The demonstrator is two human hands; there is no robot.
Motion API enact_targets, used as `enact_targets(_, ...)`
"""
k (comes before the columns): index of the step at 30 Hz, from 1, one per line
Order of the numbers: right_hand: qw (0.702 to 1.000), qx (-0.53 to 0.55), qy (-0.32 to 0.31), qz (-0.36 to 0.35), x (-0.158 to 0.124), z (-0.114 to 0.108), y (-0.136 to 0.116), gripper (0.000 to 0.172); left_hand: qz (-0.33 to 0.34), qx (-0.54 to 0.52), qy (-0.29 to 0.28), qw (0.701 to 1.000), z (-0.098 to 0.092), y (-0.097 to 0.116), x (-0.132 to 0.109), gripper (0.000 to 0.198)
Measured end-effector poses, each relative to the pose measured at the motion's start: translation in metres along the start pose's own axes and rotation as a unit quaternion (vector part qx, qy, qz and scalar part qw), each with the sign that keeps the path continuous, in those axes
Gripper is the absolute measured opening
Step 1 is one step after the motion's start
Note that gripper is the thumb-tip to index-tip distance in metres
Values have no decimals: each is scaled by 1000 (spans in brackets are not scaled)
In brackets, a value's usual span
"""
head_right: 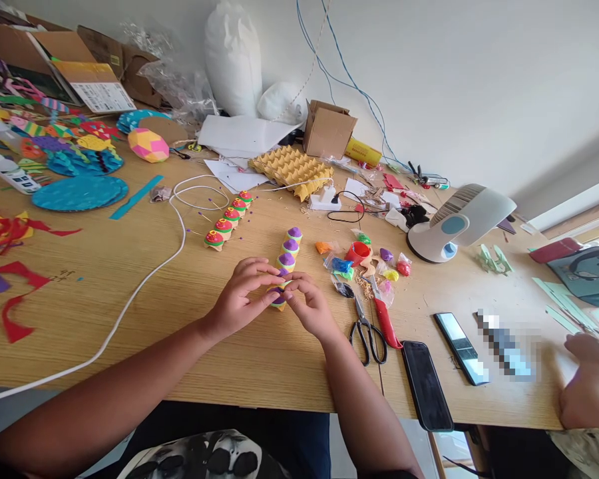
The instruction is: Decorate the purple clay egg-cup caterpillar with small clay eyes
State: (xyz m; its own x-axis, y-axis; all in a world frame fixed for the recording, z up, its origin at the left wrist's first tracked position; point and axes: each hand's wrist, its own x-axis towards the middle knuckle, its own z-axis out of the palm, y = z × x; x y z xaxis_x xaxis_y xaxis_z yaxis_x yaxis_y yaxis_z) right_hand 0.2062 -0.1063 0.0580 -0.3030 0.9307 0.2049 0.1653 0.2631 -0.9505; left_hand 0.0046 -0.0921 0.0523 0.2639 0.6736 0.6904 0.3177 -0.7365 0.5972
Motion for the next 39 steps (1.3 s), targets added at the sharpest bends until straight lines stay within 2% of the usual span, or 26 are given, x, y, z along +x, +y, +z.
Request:
enact_targets(11,1000,2,-9,1,1,0,-1,30,27,27,10,999,1,-4,-1,9)
enact_targets(19,995,88,-24,37,1,0,3,26,50,21,23,998,1,-1,-1,11)
enact_targets(24,990,133,-18,51,1,2,-1,25,36,29,19,999,2,-2,-1,8)
enact_targets(28,990,130,-11,56,1,2,-3,25,18,29,5,999,3,-4,-2,4)
enact_targets(36,992,109,-14,67,3,3,-3,26,24,17,-12,999,3,-4,-2,4)
enact_targets(39,994,43,53,90,4,2,1,21,17,9,4,1000,1,-2,0,3)
